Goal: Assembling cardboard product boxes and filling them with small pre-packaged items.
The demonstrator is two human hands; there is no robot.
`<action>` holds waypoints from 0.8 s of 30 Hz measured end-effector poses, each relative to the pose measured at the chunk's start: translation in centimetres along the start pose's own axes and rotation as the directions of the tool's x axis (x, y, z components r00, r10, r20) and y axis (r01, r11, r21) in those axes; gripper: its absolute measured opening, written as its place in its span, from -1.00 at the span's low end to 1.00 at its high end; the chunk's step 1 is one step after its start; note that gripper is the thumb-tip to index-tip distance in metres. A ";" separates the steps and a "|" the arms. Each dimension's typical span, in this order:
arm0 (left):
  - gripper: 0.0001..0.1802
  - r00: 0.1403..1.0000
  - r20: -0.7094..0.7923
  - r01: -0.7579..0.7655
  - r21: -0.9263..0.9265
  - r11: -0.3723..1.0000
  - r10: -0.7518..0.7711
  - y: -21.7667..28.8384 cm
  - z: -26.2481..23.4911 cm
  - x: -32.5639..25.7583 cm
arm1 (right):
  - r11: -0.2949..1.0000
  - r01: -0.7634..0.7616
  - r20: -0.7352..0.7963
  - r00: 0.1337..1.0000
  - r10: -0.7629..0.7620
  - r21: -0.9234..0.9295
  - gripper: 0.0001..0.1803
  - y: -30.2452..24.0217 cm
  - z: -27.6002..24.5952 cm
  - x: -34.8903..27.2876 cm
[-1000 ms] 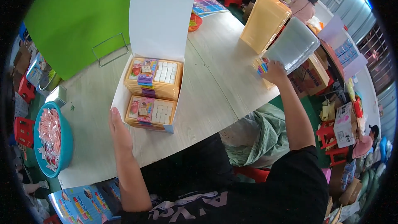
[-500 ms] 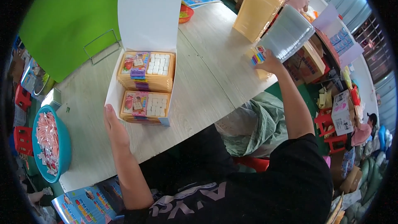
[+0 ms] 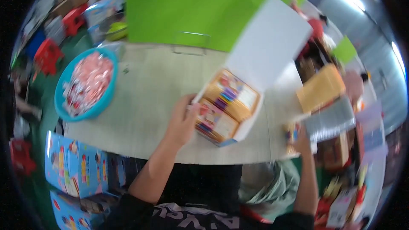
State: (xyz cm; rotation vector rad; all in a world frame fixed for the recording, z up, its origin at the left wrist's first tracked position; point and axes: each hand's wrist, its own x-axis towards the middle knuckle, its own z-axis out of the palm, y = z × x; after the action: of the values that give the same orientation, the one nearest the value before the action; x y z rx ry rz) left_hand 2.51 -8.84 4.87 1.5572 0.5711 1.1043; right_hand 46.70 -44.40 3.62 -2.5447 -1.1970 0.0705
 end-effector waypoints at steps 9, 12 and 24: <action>-0.46 0.981 -0.105 -0.142 0.191 0.971 0.164 0.4 -1.8 -1.1 | 0.983 0.078 0.207 0.977 -0.043 -0.164 0.21 -27.5 1.6 -7.9; -0.47 0.942 -0.190 -0.203 0.341 0.918 0.278 1.5 -2.4 -2.0 | 0.979 0.120 0.208 0.975 -0.084 -0.164 0.19 -28.1 2.1 -8.0; -0.81 0.842 0.017 -0.540 -0.009 0.842 0.540 3.3 1.6 -11.0 | 0.944 0.073 0.299 0.954 0.028 -0.321 0.25 -28.5 2.1 -7.1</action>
State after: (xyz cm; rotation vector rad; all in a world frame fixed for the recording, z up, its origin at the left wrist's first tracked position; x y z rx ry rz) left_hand -1.64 -19.61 4.19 1.7771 0.1021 1.5054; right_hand 20.60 -32.29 9.89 -2.8876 -1.4574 0.2846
